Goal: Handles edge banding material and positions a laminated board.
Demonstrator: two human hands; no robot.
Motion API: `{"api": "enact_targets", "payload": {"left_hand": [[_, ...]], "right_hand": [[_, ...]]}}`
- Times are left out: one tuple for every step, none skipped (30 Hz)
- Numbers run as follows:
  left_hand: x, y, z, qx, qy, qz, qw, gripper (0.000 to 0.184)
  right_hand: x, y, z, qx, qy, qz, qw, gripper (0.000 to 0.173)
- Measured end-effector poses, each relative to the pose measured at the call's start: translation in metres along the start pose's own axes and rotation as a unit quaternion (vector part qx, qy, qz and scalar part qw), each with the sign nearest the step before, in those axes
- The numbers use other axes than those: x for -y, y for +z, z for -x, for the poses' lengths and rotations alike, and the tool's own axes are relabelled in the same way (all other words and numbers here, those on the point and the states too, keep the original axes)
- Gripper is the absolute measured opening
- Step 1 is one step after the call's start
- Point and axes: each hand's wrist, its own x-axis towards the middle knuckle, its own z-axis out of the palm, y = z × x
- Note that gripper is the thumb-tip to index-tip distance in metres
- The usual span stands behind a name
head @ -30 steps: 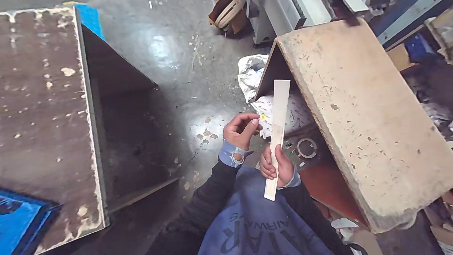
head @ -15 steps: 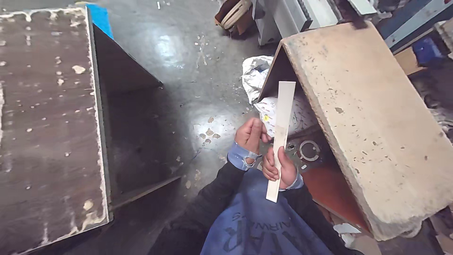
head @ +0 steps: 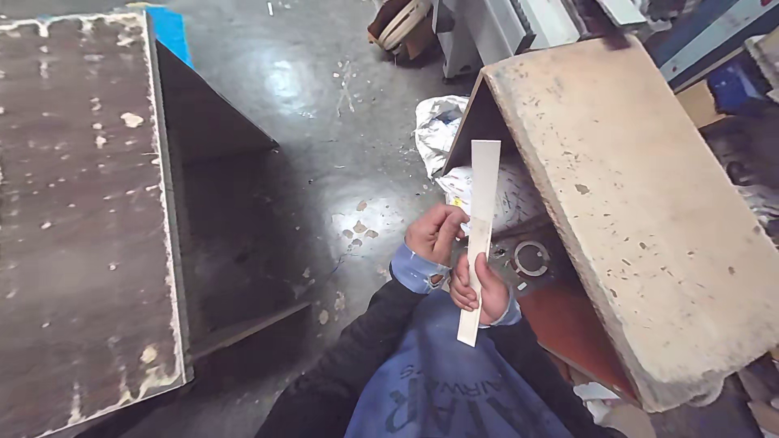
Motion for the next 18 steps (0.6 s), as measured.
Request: {"api": "enact_targets", "payload": {"left_hand": [[-0.002,-0.001,0.000,0.001,0.002,-0.015,1.000,0.022],[-0.003,-0.002,0.000,0.003,0.005,-0.031,0.999,0.019],[-0.005,-0.002,0.001,0.007,0.008,-0.046,0.999,0.017],[-0.006,-0.003,0.001,0.011,0.010,-0.059,0.998,0.015],[-0.006,-0.003,0.001,0.012,0.016,-0.073,0.997,0.017],[-0.006,-0.003,0.001,0.008,0.031,-0.089,0.996,0.020],[-0.004,-0.003,0.001,0.001,0.055,-0.108,0.993,0.022],[-0.002,-0.003,0.001,-0.007,0.086,-0.127,0.988,0.022],[0.000,-0.003,0.000,-0.016,0.120,-0.143,0.982,0.021],[0.002,-0.004,-0.001,-0.022,0.148,-0.153,0.977,0.019],[0.004,-0.003,-0.001,-0.029,0.170,-0.160,0.972,0.017],[0.004,-0.003,-0.001,-0.034,0.182,-0.165,0.969,0.014],[0.004,-0.003,0.000,-0.035,0.182,-0.170,0.968,0.013],[0.002,-0.003,0.001,-0.037,0.173,-0.179,0.968,0.012],[0.001,-0.003,0.002,-0.041,0.163,-0.192,0.967,0.012],[0.000,-0.003,0.004,-0.043,0.155,-0.207,0.965,0.012],[0.000,-0.002,0.004,-0.044,0.147,-0.221,0.963,0.013],[0.001,-0.002,0.005,-0.045,0.138,-0.232,0.962,0.014]], "right_hand": [[0.001,0.002,0.000,-0.013,-0.003,0.017,1.000,0.047],[0.003,0.004,0.000,-0.031,-0.007,0.032,0.999,0.048],[0.005,0.006,-0.001,-0.044,-0.010,0.042,0.998,0.050],[0.006,0.006,-0.001,-0.047,-0.012,0.042,0.998,0.052],[0.007,0.006,-0.001,-0.050,-0.010,0.035,0.998,0.054],[0.009,0.007,-0.001,-0.054,-0.005,0.025,0.998,0.057],[0.010,0.007,-0.002,-0.059,0.000,0.017,0.998,0.059],[0.011,0.008,-0.002,-0.066,0.004,0.014,0.998,0.060],[0.012,0.009,-0.002,-0.078,0.009,0.017,0.997,0.060],[0.012,0.010,-0.003,-0.094,0.012,0.027,0.995,0.060],[0.012,0.011,-0.003,-0.109,0.011,0.043,0.993,0.061],[0.011,0.012,-0.003,-0.120,0.008,0.064,0.991,0.062],[0.011,0.012,-0.004,-0.132,0.004,0.093,0.987,0.062],[0.010,0.013,-0.004,-0.145,0.000,0.128,0.981,0.063],[0.010,0.014,-0.004,-0.158,-0.008,0.171,0.972,0.063],[0.011,0.017,-0.004,-0.178,-0.013,0.224,0.958,0.061],[0.012,0.020,-0.004,-0.199,-0.018,0.279,0.939,0.058],[0.011,0.022,-0.005,-0.218,-0.022,0.328,0.919,0.056]]}}
